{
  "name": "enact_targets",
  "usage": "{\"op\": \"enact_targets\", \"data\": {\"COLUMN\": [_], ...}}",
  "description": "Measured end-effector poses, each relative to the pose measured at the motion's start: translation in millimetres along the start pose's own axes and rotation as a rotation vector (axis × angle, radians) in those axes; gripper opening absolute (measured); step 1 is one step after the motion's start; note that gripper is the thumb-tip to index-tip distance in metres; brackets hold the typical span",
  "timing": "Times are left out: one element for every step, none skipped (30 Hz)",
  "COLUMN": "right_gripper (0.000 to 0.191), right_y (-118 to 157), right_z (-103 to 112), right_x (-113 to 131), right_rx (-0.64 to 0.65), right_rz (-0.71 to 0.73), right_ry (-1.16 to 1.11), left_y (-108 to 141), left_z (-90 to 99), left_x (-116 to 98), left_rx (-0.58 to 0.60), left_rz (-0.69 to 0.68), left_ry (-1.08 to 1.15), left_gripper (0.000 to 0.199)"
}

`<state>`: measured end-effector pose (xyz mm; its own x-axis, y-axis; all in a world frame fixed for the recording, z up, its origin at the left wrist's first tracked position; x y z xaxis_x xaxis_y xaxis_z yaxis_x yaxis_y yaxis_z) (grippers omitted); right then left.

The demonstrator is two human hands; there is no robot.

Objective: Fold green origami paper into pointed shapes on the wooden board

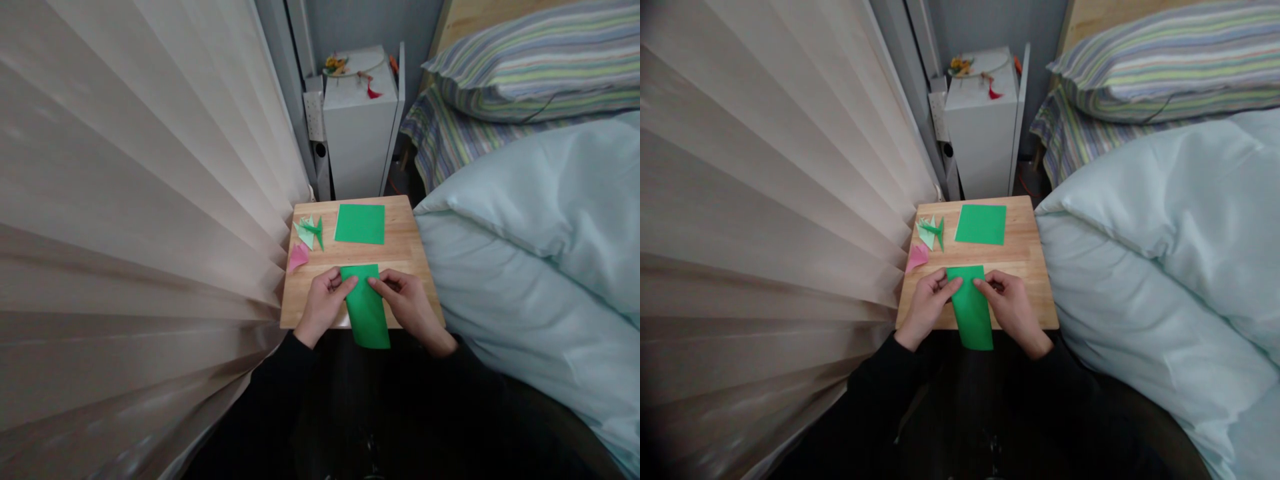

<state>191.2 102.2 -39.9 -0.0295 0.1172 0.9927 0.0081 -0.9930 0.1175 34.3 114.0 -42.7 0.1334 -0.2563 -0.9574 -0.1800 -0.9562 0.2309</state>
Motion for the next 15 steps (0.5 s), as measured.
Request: {"op": "enact_targets", "data": {"right_gripper": [0.034,0.035,0.035,0.035,0.035,0.034,0.033,0.033,0.032,0.031,0.031,0.03,0.03,0.029,0.029], "right_y": [0.1,0.2,0.2,0.2,0.2,0.1,0.1,0.1,0.1,0.2,0.2,0.4,0.5,0.7,1.0], "right_z": [-0.2,-0.3,-0.3,-0.3,-0.5,-0.8,-1.2,-1.7,-2.0,-2.0,-1.6,-1.3,-1.1,-0.7,-0.5], "right_x": [0.6,0.9,0.9,0.5,-0.2,-1.0,-1.8,-2.5,-3.2,-3.5,-3.5,-3.3,-2.8,-2.2,-1.5], "right_rx": [-0.001,-0.001,-0.002,-0.001,0.002,0.007,0.013,0.02,0.026,0.028,0.027,0.026,0.025,0.023,0.022], "right_rz": [0.003,0.006,0.007,0.007,0.004,-0.001,-0.006,-0.012,-0.018,-0.023,-0.026,-0.027,-0.027,-0.024,-0.022], "right_ry": [0.003,0.006,0.006,0.004,-0.002,-0.009,-0.017,-0.025,-0.03,-0.034,-0.037,-0.037,-0.038,-0.037,-0.036], "left_y": [0.1,0.2,0.4,0.7,0.9,1.1,1.3,1.5,1.7,1.8,2.0,2.1,2.2,2.4,2.5], "left_z": [0.7,0.9,1.1,1.4,1.8,2.2,2.6,2.6,2.6,2.3,2.0,1.8,1.7,1.6,1.7], "left_x": [0.8,1.9,3.1,4.3,5.3,6.0,6.1,5.9,5.3,4.7,4.0,3.4,2.9,2.6,2.3], "left_rx": [-0.003,-0.001,0.002,0.003,0.001,-0.002,-0.005,-0.006,-0.007,-0.006,-0.005,-0.005,-0.005,-0.006,-0.007], "left_rz": [-0.001,0.0,0.006,0.013,0.022,0.029,0.034,0.036,0.037,0.037,0.036,0.034,0.032,0.029,0.028], "left_ry": [0.003,0.007,0.009,0.009,0.007,0.003,0.002,0.001,0.001,0.002,0.001,0.001,0.001,0.002,0.001], "left_gripper": [0.04,0.039,0.039,0.039,0.039,0.039,0.038,0.038,0.037,0.036,0.036,0.035,0.034,0.034,0.034]}}
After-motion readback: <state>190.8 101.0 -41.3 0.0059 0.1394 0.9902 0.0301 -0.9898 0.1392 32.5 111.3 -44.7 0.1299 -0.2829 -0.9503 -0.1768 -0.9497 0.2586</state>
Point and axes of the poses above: each hand's wrist, its own y-axis away from the middle knuckle, its own z-axis out of the back of the hand, x = y × z, the point moved 10 cm from there along -y, towards the middle knuckle, and after that the axes turned 1 degree about y, right-handed, at the moved point
